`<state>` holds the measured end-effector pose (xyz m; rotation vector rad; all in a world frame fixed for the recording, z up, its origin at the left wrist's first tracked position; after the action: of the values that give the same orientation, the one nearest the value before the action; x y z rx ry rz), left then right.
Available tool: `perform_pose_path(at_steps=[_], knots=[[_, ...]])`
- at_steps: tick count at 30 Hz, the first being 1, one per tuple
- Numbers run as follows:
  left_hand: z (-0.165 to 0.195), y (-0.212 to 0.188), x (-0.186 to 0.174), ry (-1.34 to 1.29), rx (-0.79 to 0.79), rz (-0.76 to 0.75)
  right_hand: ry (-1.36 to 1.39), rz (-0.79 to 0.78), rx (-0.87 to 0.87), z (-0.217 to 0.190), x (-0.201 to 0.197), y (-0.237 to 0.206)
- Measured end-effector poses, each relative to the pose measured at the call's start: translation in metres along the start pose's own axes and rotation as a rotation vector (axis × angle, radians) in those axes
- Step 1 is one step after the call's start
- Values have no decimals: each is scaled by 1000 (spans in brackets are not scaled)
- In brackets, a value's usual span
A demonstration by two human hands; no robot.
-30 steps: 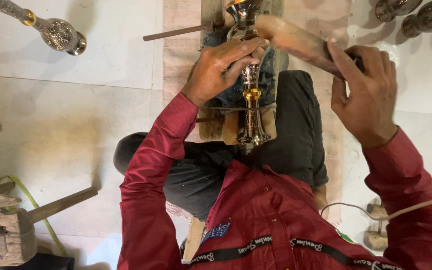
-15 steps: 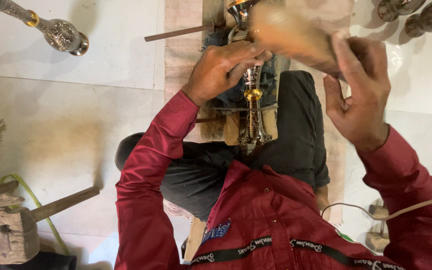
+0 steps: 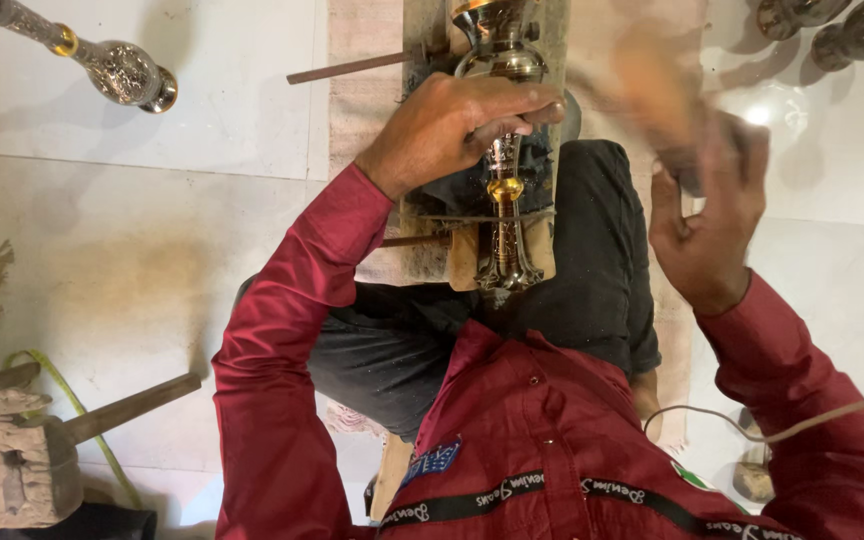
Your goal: The person sits on the floor and repeatedly strikes an ornate brass object held against a wooden form with a wooden mallet, rotating the object to work different areas of its surface. A second finished brass piece rests on the floor nearby.
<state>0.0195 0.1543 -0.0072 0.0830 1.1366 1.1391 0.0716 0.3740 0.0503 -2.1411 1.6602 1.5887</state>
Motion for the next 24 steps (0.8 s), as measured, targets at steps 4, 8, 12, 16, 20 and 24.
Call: perform_pose_path(at_steps=[4,8,12,16,20,24], knots=[[0,3,2,-102,-28,-73,-212,-15,129,8,-4,-10],[4,5,-3,50,16,-12,-310,-69,104,5,0,-10],[-2,6,5,-48,-56,-24,-221,-160,154,12,6,-7],[-1,-4,-8,-124,-110,134,-209,-179,142,20,9,-2],[4,-11,-15,-198,-130,244,-296,-221,76,27,13,5],[5,-15,-10,-203,-138,258,-502,-343,43,36,17,11]])
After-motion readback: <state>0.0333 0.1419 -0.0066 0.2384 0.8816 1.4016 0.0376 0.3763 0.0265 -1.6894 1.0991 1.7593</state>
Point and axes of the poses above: each hand's wrist, its own y-axis towards the middle knuckle, its own x-axis out of the palm, z = x × y, the point moved 10 cm from there along y, towards the middle knuckle, and after that the axes turned 7 degrees about y, right-handed, at the moved point
